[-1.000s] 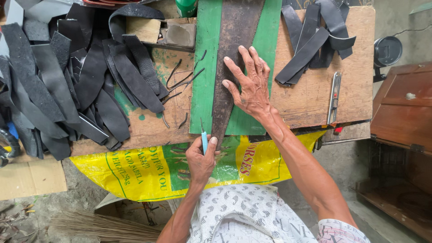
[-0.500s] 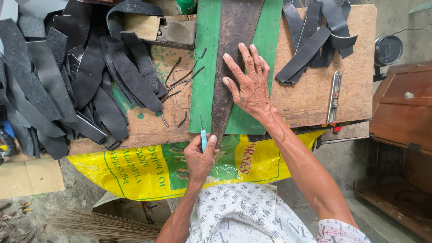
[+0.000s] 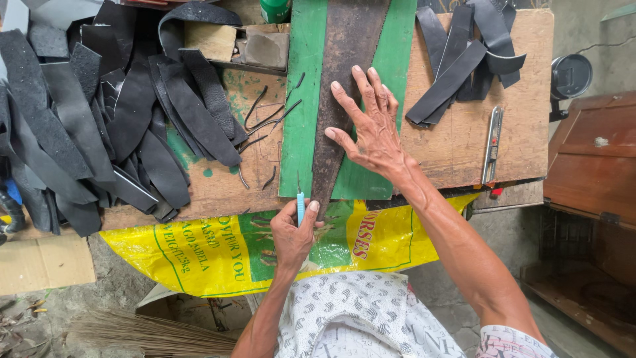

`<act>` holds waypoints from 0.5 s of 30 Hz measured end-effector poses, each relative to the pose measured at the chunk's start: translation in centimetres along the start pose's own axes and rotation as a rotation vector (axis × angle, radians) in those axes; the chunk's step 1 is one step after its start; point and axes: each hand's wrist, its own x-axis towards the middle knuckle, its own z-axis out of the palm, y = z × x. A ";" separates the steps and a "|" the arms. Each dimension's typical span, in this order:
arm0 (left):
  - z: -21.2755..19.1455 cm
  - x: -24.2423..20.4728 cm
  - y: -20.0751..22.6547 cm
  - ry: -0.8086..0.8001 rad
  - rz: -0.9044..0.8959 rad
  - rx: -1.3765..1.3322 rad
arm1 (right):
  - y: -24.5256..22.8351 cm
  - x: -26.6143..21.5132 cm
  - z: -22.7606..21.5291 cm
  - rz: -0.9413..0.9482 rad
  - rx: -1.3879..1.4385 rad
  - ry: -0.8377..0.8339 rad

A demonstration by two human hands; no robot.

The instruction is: The person uses a utility knife and a metal saw as a straightedge to cut narrow strips from black rubber sheets on a wooden workbench. The person repeatedly positions the saw, cuts along its edge, and sets the cut strips aside.

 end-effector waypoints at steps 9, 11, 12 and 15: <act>0.0 -0.1 -0.2 -0.002 0.025 -0.002 | -0.9 0.5 0.0 0.043 0.019 0.041; 0.2 0.1 -0.1 0.001 0.058 0.000 | -1.1 1.7 -0.6 0.053 0.004 0.081; 0.2 0.2 0.0 0.008 0.073 0.000 | -1.0 2.5 -0.9 0.011 0.009 0.066; 0.0 -0.2 -0.2 0.027 0.003 -0.003 | -0.3 4.3 -2.0 -0.121 0.029 -0.005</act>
